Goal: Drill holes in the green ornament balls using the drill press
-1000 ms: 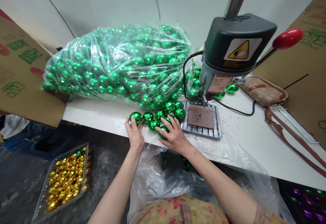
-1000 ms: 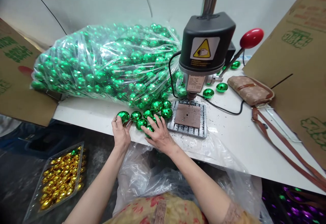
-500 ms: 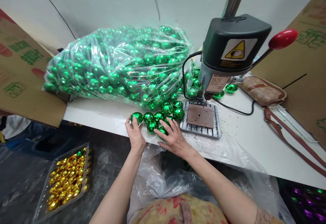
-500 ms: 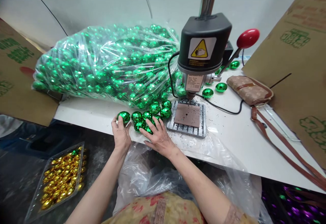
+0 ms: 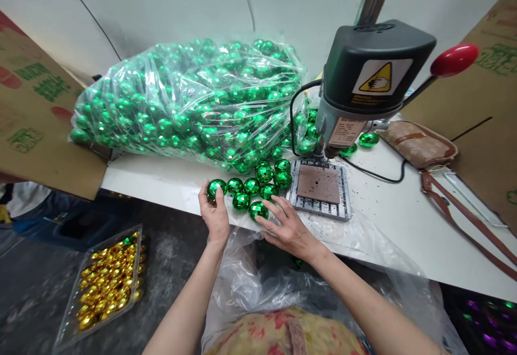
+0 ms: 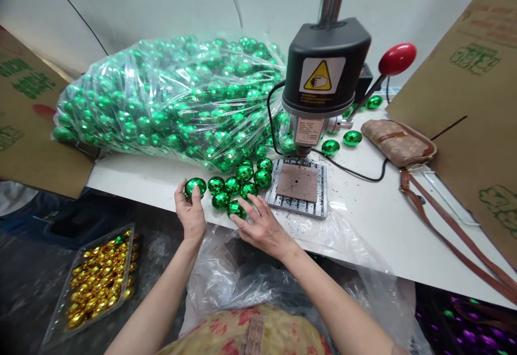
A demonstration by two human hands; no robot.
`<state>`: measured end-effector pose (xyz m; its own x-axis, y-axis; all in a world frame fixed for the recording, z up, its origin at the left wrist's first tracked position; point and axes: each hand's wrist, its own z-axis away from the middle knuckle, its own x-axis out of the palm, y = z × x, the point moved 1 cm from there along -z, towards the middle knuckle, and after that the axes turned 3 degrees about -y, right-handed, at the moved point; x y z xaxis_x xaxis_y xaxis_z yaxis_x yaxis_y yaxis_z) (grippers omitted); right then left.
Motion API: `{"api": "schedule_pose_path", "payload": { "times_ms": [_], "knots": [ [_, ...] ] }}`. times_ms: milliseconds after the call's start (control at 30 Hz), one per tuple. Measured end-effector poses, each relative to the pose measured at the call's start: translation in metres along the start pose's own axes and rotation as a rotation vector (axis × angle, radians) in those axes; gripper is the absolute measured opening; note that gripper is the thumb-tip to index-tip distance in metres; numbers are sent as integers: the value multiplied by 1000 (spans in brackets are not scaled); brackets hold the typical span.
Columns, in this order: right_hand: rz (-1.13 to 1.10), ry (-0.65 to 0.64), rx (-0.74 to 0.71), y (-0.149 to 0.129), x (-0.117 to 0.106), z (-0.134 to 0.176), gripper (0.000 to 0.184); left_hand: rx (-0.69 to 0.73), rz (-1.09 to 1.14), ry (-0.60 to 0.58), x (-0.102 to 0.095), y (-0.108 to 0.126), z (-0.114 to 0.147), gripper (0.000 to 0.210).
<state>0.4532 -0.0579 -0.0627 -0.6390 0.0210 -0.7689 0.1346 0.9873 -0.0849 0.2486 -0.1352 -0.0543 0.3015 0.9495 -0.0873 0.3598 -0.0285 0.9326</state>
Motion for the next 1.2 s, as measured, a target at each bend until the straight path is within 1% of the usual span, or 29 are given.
{"api": "schedule_pose_path", "payload": {
  "times_ms": [133, 233, 367, 467, 600, 700, 800, 867, 933, 1033, 1067, 1100, 1167, 1200],
  "knots": [
    [7, 21, -10, -7, 4, -1, 42, -10, 11, 50, 1, 3, 3, 61],
    [8, 37, -2, -10, 4, -3, 42, 7, 45, 56, 0, 8, -1, 61],
    [8, 72, 17, -9, 1, -2, 40, -34, 124, 6, -1, 12, -7, 55],
    [6, 110, 24, -9, -1, -2, 37, -65, 190, -1, -1, 18, -7, 53],
    [-19, 173, 29, -6, -8, -5, 35, -82, 286, -18, -1, 37, -4, 51],
    [-38, 242, 72, 0, -15, -7, 33, -97, 370, -67, -1, 53, -7, 47],
    [-42, 286, 95, 6, -23, -6, 28, -137, 446, -124, -2, 62, -11, 42],
    [-41, 316, 104, 11, -33, -5, 27, -183, 499, -198, -2, 66, -12, 41],
    [-33, 380, 147, 20, -49, -3, 29, -238, 539, -305, 2, 70, -11, 44],
    [-2, 530, 257, 41, -88, -5, 36, -330, 542, -489, 19, 79, -5, 50],
    [8, 595, 289, 50, -104, -8, 39, -361, 532, -563, 29, 83, -2, 49],
    [16, 687, 318, 59, -121, -12, 39, -392, 522, -645, 39, 88, 1, 49],
    [-32, 944, 336, 75, -152, -23, 30, -451, 514, -814, 63, 98, 7, 49],
    [-71, 1032, 332, 82, -166, -29, 24, -479, 523, -884, 75, 103, 10, 50]
  ]
}}
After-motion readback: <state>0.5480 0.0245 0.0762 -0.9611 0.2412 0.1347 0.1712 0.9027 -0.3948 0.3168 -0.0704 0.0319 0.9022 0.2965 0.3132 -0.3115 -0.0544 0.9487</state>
